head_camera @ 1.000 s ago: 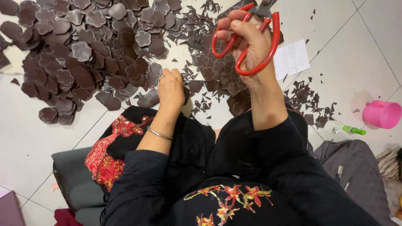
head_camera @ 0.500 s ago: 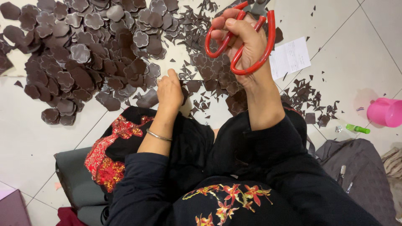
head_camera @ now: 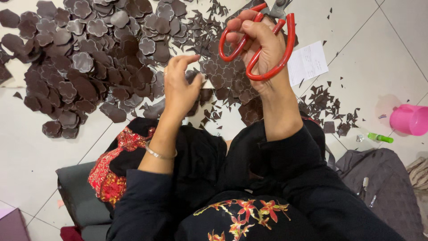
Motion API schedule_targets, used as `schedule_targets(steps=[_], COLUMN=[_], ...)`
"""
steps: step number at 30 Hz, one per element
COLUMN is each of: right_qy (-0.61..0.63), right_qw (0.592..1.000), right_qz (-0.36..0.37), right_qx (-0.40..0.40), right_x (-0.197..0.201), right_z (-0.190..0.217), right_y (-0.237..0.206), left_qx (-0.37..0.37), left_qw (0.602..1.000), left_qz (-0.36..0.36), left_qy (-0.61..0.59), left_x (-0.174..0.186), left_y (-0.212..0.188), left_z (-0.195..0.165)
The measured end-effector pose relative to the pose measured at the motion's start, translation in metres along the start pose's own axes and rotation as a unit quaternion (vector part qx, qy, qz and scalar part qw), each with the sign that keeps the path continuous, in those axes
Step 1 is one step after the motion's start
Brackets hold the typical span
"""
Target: The person sits on the floor and uses red-handled scissors to cut flower-shaped pieces from a brown patterned sheet. They repeatedly pick up the sheet, cut along the outlines, and place the finished shapes into a growing pile on the floor.
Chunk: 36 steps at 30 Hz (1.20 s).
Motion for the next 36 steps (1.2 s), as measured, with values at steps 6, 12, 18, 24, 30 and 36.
schedule_targets(steps=[6, 12, 18, 24, 30, 36], right_qy=[0.002, -0.018, -0.017, -0.025, -0.037, -0.058], right_qw=[1.0, 1.0, 0.999, 0.999, 0.999, 0.998], right_qz=[-0.003, 0.017, 0.028, 0.035, 0.003, -0.014], right_qx=[0.012, 0.005, -0.013, -0.026, -0.026, -0.031], right_x=[0.002, -0.005, -0.043, -0.089, -0.116, -0.124], right_z=[0.003, -0.013, -0.023, -0.034, 0.003, 0.002], right_y=[0.0, 0.004, 0.019, 0.036, 0.052, 0.052], left_qx=[-0.233, -0.233, -0.203, -0.167, -0.147, -0.08], left_qw=[0.825, 0.714, 0.745, 0.763, 0.737, 0.868], left_qz=[0.355, 0.522, 0.514, 0.511, 0.568, 0.367], left_qy=[-0.373, -0.403, -0.374, -0.358, -0.336, -0.324], left_x=[0.057, 0.072, 0.112, 0.165, 0.249, 0.289], left_y=[-0.045, -0.073, -0.109, -0.111, -0.069, -0.034], left_z=[-0.138, -0.16, -0.153, -0.14, -0.137, -0.089])
Point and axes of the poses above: each hand's wrist, its own y-axis towards the middle knuckle, its own x-axis out of the back of the hand, z = x × y, the point moved 1 cm from there along y, towards the middle knuckle, and after that the axes turned 13 degrees about z, right-handed, at the moved point
